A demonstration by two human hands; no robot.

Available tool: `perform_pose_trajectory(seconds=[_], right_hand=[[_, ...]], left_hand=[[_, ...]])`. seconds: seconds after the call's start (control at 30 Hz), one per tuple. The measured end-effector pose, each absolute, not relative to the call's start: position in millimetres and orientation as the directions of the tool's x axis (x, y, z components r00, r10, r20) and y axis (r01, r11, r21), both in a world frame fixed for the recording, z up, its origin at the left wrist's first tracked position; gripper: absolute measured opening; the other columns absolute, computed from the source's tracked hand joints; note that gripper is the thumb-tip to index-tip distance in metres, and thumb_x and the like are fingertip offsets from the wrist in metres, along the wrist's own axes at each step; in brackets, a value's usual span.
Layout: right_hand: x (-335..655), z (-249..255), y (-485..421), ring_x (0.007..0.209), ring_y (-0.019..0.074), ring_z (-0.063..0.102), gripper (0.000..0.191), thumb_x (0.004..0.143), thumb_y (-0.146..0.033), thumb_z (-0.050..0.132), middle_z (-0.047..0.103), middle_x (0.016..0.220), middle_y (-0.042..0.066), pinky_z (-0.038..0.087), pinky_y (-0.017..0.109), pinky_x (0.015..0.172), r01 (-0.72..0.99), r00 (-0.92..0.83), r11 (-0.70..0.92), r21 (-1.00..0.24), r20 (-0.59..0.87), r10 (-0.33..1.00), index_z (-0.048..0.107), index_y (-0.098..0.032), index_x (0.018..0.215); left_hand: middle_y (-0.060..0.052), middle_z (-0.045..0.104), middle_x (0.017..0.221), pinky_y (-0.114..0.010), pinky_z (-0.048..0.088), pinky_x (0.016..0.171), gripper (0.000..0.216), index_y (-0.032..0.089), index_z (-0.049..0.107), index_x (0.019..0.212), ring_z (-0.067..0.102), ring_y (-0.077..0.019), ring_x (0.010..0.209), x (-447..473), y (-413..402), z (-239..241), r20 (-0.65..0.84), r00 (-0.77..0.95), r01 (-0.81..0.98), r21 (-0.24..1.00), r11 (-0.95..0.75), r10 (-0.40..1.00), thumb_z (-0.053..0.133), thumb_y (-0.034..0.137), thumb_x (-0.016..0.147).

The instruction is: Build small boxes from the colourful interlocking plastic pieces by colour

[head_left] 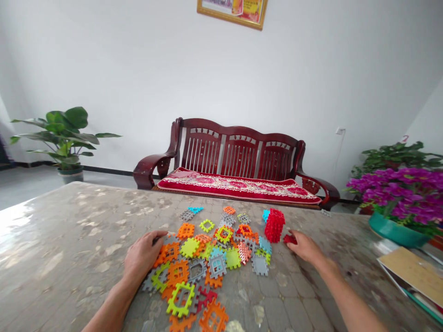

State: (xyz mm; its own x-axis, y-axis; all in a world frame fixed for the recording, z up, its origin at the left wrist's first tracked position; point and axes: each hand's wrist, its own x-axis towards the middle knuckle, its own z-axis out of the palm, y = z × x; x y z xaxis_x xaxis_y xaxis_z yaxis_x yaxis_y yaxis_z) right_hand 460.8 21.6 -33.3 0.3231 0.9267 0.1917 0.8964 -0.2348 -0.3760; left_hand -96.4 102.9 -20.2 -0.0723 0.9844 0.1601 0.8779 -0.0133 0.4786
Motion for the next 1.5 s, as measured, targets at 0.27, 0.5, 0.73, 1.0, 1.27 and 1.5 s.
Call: perform_pose_trajectory(seconds=[0.27, 0.5, 0.73, 1.0, 1.27, 1.5], right_hand=[[465.6, 9.0, 37.3, 0.106, 0.0270, 0.067, 0.062, 0.074, -0.041, 0.064, 0.070, 0.115, 0.015, 0.051, 0.043, 0.095, 0.735, 0.375, -0.016, -0.677, 0.387, 0.842, 0.054, -0.017, 0.130], [428.9, 69.8, 64.8, 0.111, 0.0253, 0.064, 0.062, 0.073, -0.036, 0.067, 0.069, 0.117, 0.011, 0.047, 0.042, 0.101, 0.790, 0.137, 0.160, -0.592, 0.424, 0.895, 0.054, -0.019, 0.132], [420.3, 74.1, 84.4, 0.110, 0.0269, 0.064, 0.067, 0.070, -0.029, 0.068, 0.069, 0.118, 0.012, 0.046, 0.042, 0.100, 0.865, 0.044, 0.102, -0.492, 0.276, 0.960, 0.052, -0.018, 0.135], [425.2, 73.1, 87.4, 0.115, 0.0291, 0.060, 0.077, 0.064, -0.033, 0.075, 0.066, 0.125, 0.009, 0.042, 0.041, 0.102, 0.953, 0.010, 0.054, -0.298, 0.209, 0.978, 0.052, -0.021, 0.136], [426.5, 72.6, 84.9, 0.109, 0.0278, 0.064, 0.073, 0.065, -0.028, 0.070, 0.069, 0.118, 0.012, 0.044, 0.042, 0.100, 0.904, 0.039, 0.067, -0.423, 0.237, 0.971, 0.053, -0.016, 0.135], [422.5, 77.6, 74.1, 0.111, 0.0294, 0.062, 0.073, 0.060, -0.025, 0.072, 0.068, 0.119, 0.013, 0.043, 0.044, 0.101, 0.872, 0.034, 0.102, -0.478, 0.267, 0.963, 0.057, -0.015, 0.131]], left_hand=[[-0.001, 0.073, 0.112, -0.028, 0.049, 0.077, 0.040, 0.031, 0.071, 0.108, 0.068, -0.0239, 0.097, -96.5, 103.8, -21.4, 0.150, -0.076, 0.882, 0.470, -0.003, 0.986, 0.039, 0.041, 0.086], [-0.001, 0.073, 0.112, -0.029, 0.049, 0.078, 0.040, 0.031, 0.071, 0.108, 0.068, -0.0242, 0.097, -96.8, 103.5, -21.1, 0.157, -0.074, 0.879, 0.477, -0.010, 0.985, 0.039, 0.040, 0.086], [0.000, 0.075, 0.108, -0.028, 0.049, 0.077, 0.038, 0.031, 0.073, 0.105, 0.069, -0.0224, 0.093, -97.2, 103.9, -22.1, 0.174, -0.087, 0.877, 0.480, -0.007, 0.981, 0.042, 0.040, 0.085], [0.000, 0.075, 0.108, -0.027, 0.049, 0.078, 0.038, 0.032, 0.072, 0.105, 0.069, -0.0217, 0.094, -96.8, 103.8, -22.7, 0.164, -0.098, 0.880, 0.476, 0.008, 0.982, 0.042, 0.041, 0.085], [-0.001, 0.075, 0.109, -0.027, 0.050, 0.077, 0.036, 0.030, 0.073, 0.104, 0.069, -0.0225, 0.095, -97.8, 103.3, -21.6, 0.177, -0.088, 0.873, 0.487, -0.010, 0.980, 0.043, 0.040, 0.086], [0.000, 0.074, 0.112, -0.026, 0.049, 0.078, 0.037, 0.030, 0.072, 0.106, 0.068, -0.0216, 0.098, -97.3, 104.2, -22.8, 0.164, -0.082, 0.875, 0.484, -0.007, 0.983, 0.043, 0.039, 0.086]])
